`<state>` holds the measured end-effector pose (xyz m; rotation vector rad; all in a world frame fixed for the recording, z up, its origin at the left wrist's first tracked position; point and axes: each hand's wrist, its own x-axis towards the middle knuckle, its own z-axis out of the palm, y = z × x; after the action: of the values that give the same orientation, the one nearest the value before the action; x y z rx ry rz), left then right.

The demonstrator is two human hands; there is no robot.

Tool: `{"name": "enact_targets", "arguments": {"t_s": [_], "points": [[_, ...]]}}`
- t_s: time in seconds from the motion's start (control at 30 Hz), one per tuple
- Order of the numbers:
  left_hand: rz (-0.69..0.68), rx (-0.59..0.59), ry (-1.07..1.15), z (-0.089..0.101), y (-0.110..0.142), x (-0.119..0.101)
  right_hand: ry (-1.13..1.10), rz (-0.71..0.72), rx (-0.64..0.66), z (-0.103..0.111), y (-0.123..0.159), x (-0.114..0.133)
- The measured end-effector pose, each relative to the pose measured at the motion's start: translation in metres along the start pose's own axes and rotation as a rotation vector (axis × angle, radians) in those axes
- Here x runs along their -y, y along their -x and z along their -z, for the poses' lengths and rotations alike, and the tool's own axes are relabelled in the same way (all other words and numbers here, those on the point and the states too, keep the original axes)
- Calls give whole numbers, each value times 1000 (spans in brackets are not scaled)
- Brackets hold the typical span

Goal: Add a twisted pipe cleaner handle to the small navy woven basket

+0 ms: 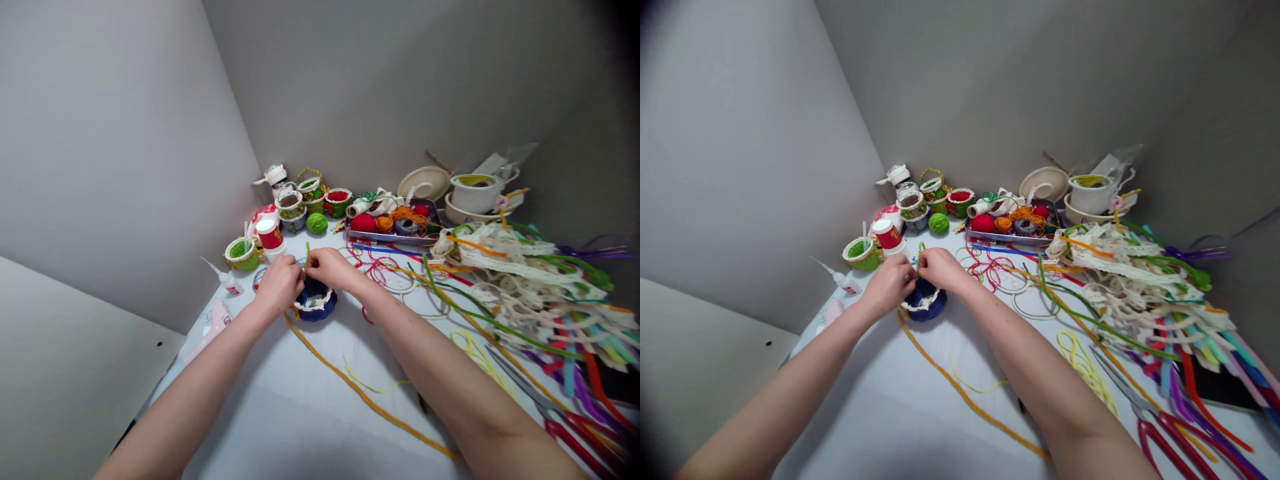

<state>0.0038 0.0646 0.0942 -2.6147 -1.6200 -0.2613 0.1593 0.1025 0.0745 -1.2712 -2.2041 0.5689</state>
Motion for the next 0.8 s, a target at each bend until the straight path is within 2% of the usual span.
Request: {"name": "enact_targets", "arguments": {"t_s": [0.4,0.67,0.8], "points": [[29,-91,117,-8,8,1,14,68,20,3,0,-2],[57,-107,178,-10,13,-2,47,102,96,6,2,2],[191,-57,298,-10,13,-1,27,89,108,7,3,3]]}}
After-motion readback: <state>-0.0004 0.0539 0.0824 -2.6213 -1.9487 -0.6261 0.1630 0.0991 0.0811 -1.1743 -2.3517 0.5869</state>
